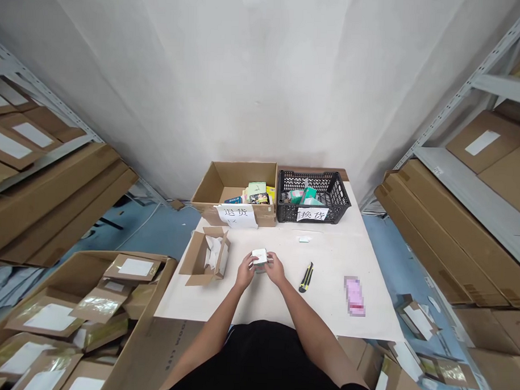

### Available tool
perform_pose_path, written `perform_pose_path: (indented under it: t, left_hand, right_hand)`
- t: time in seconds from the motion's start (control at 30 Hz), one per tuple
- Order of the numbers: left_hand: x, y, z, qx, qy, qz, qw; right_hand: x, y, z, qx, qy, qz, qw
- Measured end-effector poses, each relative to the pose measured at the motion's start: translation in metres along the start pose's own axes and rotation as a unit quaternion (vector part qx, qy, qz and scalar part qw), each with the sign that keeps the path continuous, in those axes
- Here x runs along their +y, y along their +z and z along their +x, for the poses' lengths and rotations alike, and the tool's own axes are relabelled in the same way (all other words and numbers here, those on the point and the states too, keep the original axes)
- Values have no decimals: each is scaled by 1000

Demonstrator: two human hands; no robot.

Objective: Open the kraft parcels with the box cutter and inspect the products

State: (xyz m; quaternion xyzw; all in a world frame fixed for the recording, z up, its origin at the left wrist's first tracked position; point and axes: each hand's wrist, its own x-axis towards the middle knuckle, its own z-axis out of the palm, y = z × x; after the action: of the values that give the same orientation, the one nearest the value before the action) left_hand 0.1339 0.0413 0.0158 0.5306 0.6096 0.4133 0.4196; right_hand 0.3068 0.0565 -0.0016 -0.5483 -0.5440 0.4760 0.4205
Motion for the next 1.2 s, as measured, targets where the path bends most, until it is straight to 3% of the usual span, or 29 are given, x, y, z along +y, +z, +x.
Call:
perform_pose_path:
  t: [0.17,0.33,0.47,0.6,0.77,0.87,1.03,1.2]
  left_hand:
    - [7,9,13,65,-64,-31,995]
    - [40,12,43,36,-12,-9,999]
    - [91,10,80,34,50,-36,998]
    - [157,14,127,32,141,-47,988]
    - [240,32,198,25,224,-67,972]
    - [274,45,240,9,248,-72,966]
    - [291,39,279,45,269,-26,962]
    - [286,4,263,76,300,-5,951]
  right_hand:
    - [8,15,4,35,50,54,997]
    - [-12,14,32,80,31,52,995]
    - [-51,-13,70,124,-25,36,991]
    - [-103,-53,117,149,-101,26,983]
    - [-166,-104,191,176,-167,2,970]
    - [-193,-128,234,200,-181,-10,963]
    - [-205,-164,270,232,-145,-26,962]
    - [-197,-171,254,270,-140,-6,953]
